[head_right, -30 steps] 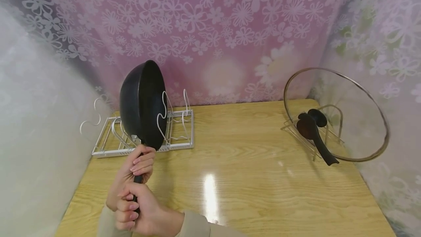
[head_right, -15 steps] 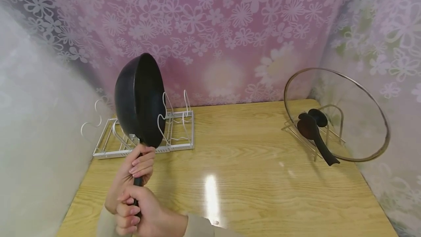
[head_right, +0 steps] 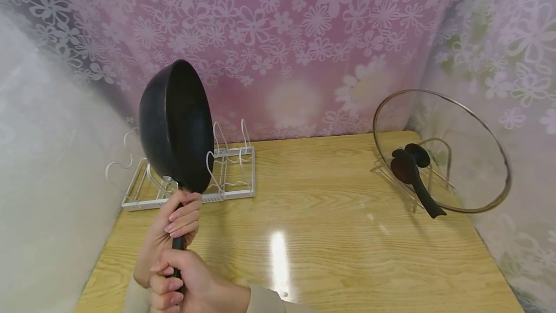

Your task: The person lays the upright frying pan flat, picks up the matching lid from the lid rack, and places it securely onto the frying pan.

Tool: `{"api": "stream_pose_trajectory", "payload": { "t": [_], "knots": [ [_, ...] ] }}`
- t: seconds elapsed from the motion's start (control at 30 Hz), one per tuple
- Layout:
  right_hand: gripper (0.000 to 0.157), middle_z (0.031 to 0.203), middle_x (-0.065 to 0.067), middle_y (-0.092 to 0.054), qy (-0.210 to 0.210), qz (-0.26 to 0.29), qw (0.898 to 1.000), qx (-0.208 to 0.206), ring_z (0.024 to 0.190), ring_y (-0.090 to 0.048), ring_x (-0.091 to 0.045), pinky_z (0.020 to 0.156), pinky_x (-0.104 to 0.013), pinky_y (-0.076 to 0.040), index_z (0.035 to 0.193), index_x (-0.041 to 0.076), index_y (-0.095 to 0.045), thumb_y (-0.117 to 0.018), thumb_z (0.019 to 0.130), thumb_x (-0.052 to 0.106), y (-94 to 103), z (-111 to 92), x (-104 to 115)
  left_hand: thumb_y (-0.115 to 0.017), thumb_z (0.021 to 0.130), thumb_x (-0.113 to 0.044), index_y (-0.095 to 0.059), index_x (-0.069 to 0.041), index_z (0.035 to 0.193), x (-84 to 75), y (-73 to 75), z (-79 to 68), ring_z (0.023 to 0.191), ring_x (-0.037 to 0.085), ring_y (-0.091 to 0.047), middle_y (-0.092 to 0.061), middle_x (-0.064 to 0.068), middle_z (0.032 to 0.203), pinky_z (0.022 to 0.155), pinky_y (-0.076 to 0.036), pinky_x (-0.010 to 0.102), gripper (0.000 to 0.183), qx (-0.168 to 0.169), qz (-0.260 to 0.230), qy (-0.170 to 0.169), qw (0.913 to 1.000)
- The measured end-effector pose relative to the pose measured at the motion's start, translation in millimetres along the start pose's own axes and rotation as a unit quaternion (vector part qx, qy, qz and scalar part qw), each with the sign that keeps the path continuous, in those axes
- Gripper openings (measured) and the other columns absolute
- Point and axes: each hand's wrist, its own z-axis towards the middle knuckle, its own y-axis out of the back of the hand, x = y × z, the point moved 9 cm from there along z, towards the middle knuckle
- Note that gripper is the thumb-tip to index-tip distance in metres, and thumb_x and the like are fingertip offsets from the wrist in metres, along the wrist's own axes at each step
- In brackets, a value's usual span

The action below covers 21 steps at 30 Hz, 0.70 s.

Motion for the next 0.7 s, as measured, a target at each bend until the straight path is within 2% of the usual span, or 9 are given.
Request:
{"api": "stream_pose_trajectory", "payload": {
  "t": [0.13, 0.3, 0.53, 0.7],
  "knots": [
    [0.034, 0.041, 0.015, -0.027, 0.006, -0.006, 1.000, 0.007, 0.036, -0.019, -0.004, 0.039, -0.024, -0.008, 0.056, 0.025, -0.025, -0.028, 0.089, 0.019, -2.9, -2, 2, -0.019, 0.106, -0.011, -0.049, -0.005, 0.089, -0.8, -5.5, 0.1, 0.042, 0.003, -0.015, -0.019, -0.007, 0.059, 0.041, -0.039, 0.015, 0.034, 0.010, 0.015, -0.015, 0.9997],
    [0.031, 0.042, 0.015, -0.028, 0.024, -0.014, 1.000, 0.014, 0.035, -0.021, -0.003, 0.037, -0.024, -0.009, 0.057, 0.023, -0.028, -0.029, 0.087, 0.016, -6.6, -4, 5, -0.017, 0.106, -0.012, -0.051, -0.006, 0.086, 1.5, -15.1, -0.2, 0.041, 0.004, -0.016, -0.018, -0.006, 0.058, 0.041, -0.038, 0.014, 0.040, 0.040, 0.037, -0.011, 0.9985],
    [0.028, 0.041, 0.015, -0.028, 0.049, -0.033, 0.998, 0.011, 0.035, -0.023, -0.003, 0.034, -0.021, -0.011, 0.058, 0.023, -0.029, -0.031, 0.085, 0.013, -8.9, -5, 8, -0.016, 0.106, -0.010, -0.049, -0.009, 0.081, 0.7, -22.0, -1.9, 0.041, 0.003, -0.017, -0.018, -0.006, 0.058, 0.040, -0.037, 0.013, 0.041, 0.028, 0.066, -0.024, 0.9972],
    [0.028, 0.041, 0.015, -0.028, 0.051, -0.041, 0.998, 0.023, 0.035, -0.024, -0.002, 0.034, -0.020, -0.012, 0.058, 0.022, -0.029, -0.030, 0.085, 0.012, -11.3, -7, 8, -0.014, 0.105, -0.009, -0.047, -0.010, 0.078, 0.6, -24.9, -3.5, 0.041, 0.004, -0.019, -0.019, -0.005, 0.057, 0.040, -0.035, 0.013, 0.043, 0.019, 0.086, -0.032, 0.9956]
  ]
}}
